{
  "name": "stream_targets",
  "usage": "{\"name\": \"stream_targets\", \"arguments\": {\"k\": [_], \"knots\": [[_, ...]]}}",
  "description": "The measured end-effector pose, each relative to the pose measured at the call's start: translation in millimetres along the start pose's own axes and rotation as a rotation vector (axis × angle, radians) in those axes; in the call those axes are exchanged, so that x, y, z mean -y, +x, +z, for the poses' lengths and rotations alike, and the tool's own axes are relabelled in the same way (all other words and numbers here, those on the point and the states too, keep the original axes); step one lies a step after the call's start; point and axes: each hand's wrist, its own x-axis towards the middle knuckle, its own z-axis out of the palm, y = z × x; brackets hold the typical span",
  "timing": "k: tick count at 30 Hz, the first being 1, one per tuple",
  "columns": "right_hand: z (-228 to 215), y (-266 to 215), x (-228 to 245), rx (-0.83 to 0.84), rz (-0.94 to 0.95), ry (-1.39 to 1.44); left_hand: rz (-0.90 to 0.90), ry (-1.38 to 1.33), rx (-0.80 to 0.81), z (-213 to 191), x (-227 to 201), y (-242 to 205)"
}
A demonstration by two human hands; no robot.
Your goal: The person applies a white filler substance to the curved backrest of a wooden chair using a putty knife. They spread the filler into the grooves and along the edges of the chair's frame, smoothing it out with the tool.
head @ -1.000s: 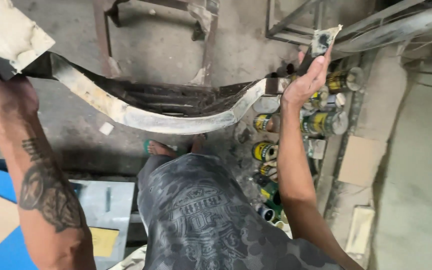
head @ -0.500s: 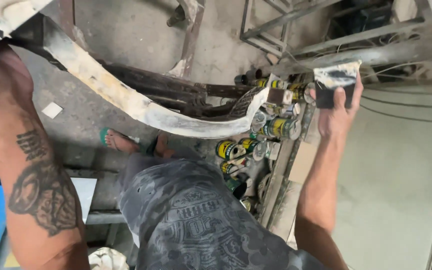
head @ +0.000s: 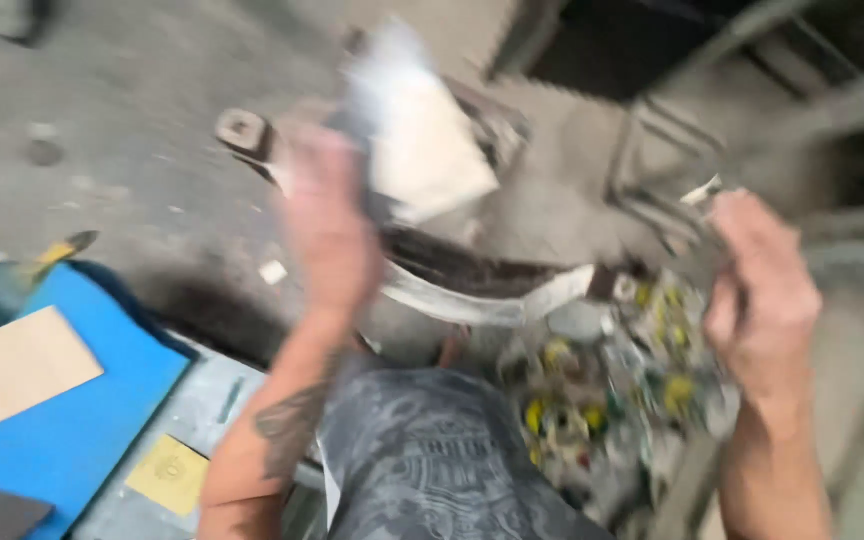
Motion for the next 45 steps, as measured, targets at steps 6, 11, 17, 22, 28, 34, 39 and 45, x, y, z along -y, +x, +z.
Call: {"name": "stream_targets", "arguments": {"k": [6, 11, 17, 22, 28, 34, 39, 45], "knots": [[11.9, -3.3, -19.1, -0.033, -0.388, -0.057, 0.023, -0.139, 0.12, 89.5, -59.9, -84.2], [31.3, -28.9, -46.2, -0.162, -0.39, 0.044, 0.076, -0.02, 0.008, 157.3, -72.1, -142.9], [31.4, -55.9, -77.6, -0.147, -0.314, 0.113, 0.111, 0.037, -0.004, 204.9, -77.6, -183.1], [21.9, -64.7, -103.1, -0.123, -0.334, 0.175, 0.159, 0.062, 0.065, 221.1, -86.0, -188.3], [-8.8, -35.9, -140.1, 0.244, -0.353, 0.502, -0.017, 0.033, -0.022, 204.4, -91.4, -175.0], [7.3, 70.9, -182.9, 0.969, -0.478, 0.678, -0.039, -0.234, -0.237, 139.2, -54.0, -152.6], [35.1, 131.2, -119.6, 1.417, -0.571, 0.295, -0.098, -0.133, -0.364, 109.2, -43.1, -151.6], [81.3, 128.6, -37.7, 1.774, -0.603, -0.426, -0.127, -0.14, -0.287, 102.5, -18.8, -159.6]]}}
